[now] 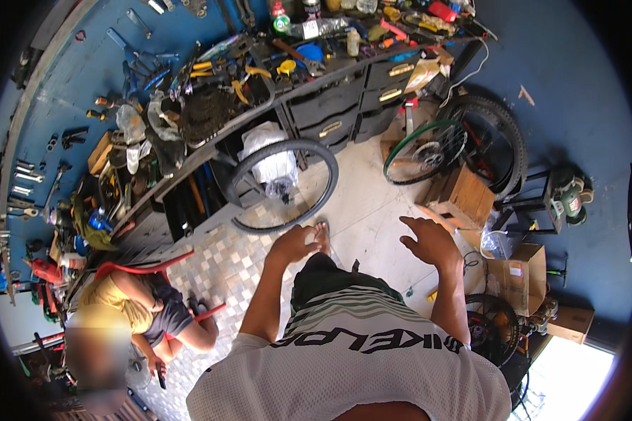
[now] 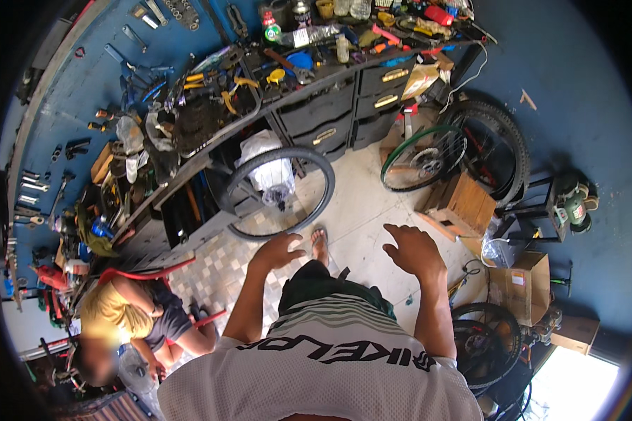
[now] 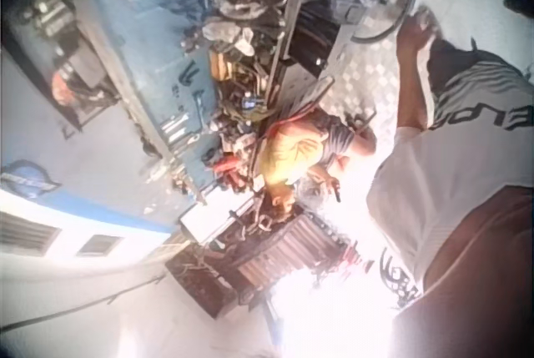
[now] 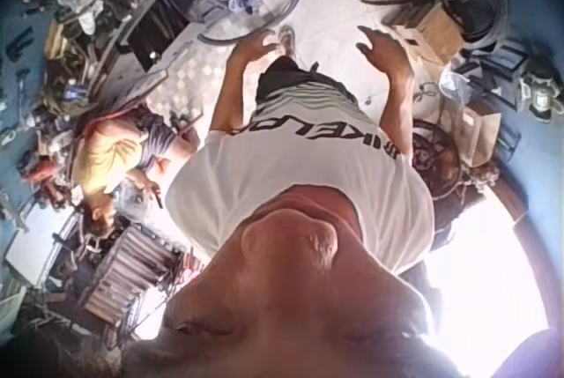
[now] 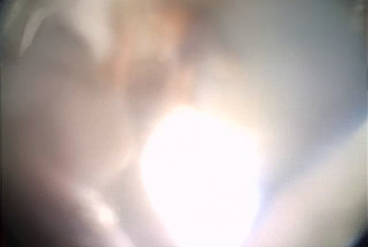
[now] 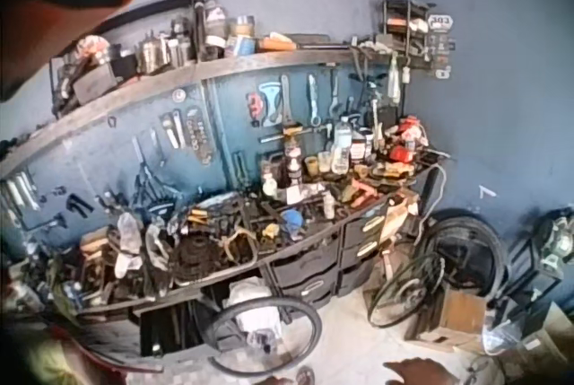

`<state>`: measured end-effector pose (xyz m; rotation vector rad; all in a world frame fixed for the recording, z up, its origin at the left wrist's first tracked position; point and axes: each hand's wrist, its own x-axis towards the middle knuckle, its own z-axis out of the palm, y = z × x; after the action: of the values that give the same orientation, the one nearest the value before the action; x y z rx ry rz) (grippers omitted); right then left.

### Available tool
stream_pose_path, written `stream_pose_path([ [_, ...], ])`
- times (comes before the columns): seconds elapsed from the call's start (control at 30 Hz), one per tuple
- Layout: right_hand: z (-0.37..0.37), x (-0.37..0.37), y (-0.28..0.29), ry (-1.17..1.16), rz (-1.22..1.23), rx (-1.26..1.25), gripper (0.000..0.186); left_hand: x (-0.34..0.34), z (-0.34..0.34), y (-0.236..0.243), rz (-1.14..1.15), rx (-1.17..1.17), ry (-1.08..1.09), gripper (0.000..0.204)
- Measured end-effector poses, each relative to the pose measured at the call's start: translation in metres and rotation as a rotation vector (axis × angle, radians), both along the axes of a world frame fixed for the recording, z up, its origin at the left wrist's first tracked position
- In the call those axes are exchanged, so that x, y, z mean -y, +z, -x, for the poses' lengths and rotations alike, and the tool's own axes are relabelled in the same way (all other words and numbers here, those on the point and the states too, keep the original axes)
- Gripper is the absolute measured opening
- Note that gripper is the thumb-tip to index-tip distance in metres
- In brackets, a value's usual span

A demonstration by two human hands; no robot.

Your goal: The person inflates a bicycle tire, attaches the front wheel to the bicycle frame, and adjusts the rear cassette on the wheel. The person uses a hand pump and tools to complete the assembly.

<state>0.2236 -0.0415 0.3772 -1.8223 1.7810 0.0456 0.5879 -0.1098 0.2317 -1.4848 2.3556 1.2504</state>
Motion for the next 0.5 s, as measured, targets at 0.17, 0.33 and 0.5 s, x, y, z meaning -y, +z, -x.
stream_pose_path([
  [0.17, -0.005, 0.053, 0.028, -0.123, 0.051, -0.091, 0.049, 0.16, -0.033, -0.036, 0.105, -0.058, 0.189, 0.05],
  [0.33, -0.017, 0.082, 0.054, -0.218, 0.052, -0.074, 0.049, 0.288, -0.093, -0.111, 0.249, 0.416, 0.242, 0.061],
  [0.5, 0.008, 0.066, 0.058, -0.381, -0.133, -0.179, 0.053, 0.323, -0.085, -0.159, 0.115, 0.473, 0.425, 0.103],
])
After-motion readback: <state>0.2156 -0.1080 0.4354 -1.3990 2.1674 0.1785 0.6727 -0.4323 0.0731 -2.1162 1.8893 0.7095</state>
